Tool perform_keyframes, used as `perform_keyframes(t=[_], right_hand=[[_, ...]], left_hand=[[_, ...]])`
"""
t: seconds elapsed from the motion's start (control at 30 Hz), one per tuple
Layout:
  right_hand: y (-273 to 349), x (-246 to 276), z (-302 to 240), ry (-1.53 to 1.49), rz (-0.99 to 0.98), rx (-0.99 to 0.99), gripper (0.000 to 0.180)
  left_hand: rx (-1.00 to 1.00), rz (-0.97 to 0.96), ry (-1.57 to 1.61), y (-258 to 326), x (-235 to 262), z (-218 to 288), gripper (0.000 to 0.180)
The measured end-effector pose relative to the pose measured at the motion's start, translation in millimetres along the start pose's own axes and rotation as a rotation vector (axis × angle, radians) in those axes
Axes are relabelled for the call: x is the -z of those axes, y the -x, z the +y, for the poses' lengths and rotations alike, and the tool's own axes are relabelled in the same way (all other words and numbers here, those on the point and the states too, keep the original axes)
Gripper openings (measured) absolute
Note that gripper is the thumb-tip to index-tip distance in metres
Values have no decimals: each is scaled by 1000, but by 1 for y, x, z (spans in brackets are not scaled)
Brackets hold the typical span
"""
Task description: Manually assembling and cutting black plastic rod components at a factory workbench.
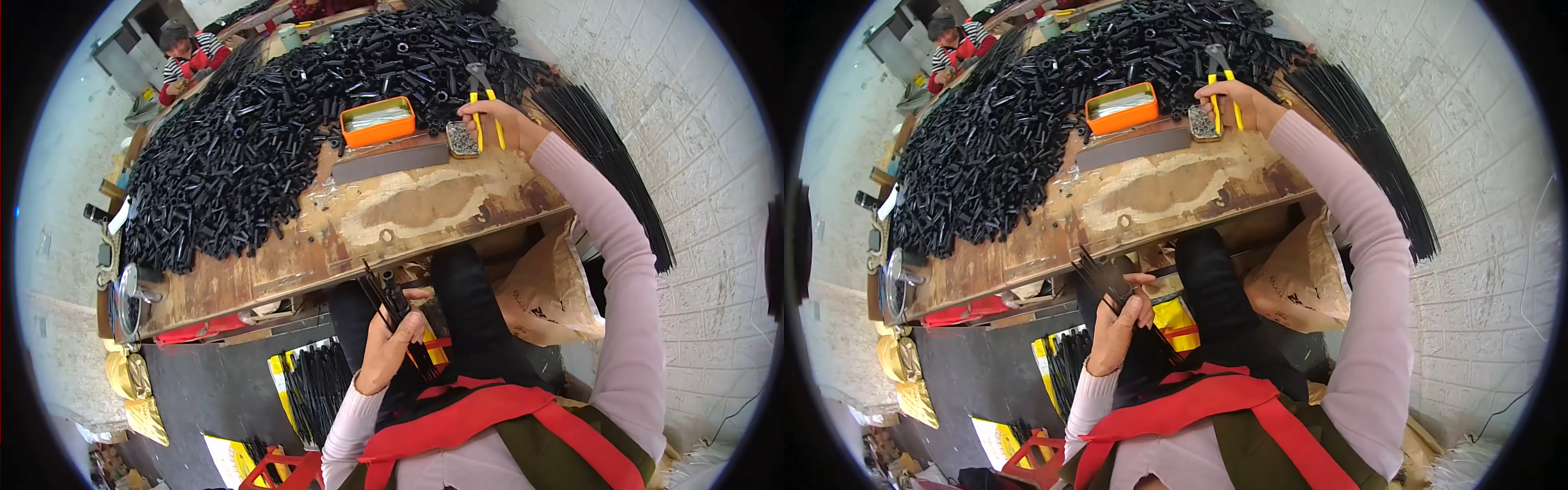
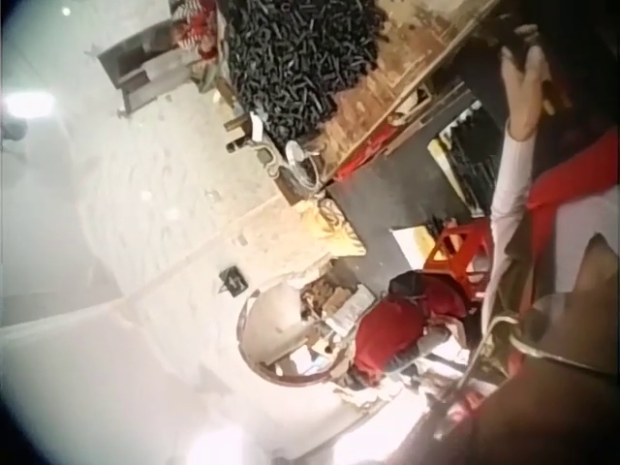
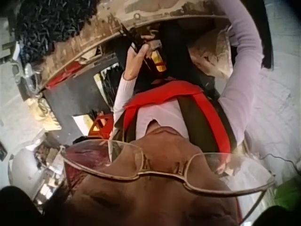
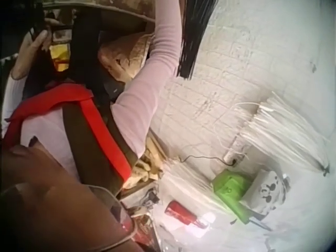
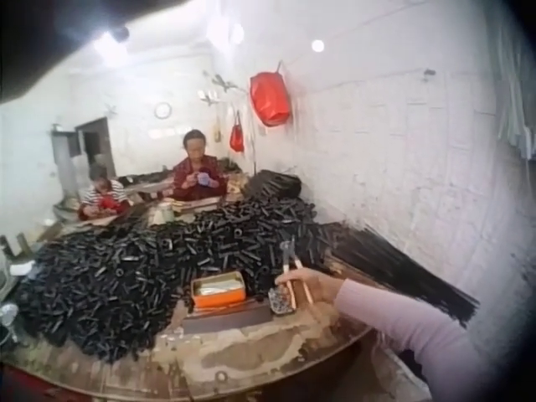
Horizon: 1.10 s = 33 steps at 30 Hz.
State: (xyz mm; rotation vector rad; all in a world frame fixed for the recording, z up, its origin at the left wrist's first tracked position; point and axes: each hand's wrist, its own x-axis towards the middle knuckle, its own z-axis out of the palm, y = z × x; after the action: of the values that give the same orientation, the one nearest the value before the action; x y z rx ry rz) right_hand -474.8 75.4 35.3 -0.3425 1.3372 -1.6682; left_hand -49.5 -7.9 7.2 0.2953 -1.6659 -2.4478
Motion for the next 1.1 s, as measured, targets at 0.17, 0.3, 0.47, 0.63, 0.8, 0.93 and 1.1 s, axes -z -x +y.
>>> perform_keyframes(t=[0.17, 0.3, 0.47, 0.63, 0.8, 0.93, 1.1], right_hand=[[67, -73, 31, -127, -236, 59, 10], [139, -126, 74, -269, -191, 9, 12], [192, -161, 121, -499, -446, -168, 15], [210, -179, 159, -507, -416, -183, 14], [219, -180, 169, -617, -498, -210, 19], [229, -182, 174, -588, -505, -194, 21], [245, -182, 163, -140, -346, 55, 15]], left_hand=[[-53, 46, 9, 35, 2, 4, 36], [-65, 39, -6, 47, -1, 12, 37], [-118, -26, 10, 54, -2, 6, 50], [-246, -54, 44, 51, -8, -1, 65], [-228, -108, 66, 55, -13, 1, 71], [-235, -79, 10, 56, -18, 2, 74], [-222, -98, 9, 55, -18, 0, 77]])
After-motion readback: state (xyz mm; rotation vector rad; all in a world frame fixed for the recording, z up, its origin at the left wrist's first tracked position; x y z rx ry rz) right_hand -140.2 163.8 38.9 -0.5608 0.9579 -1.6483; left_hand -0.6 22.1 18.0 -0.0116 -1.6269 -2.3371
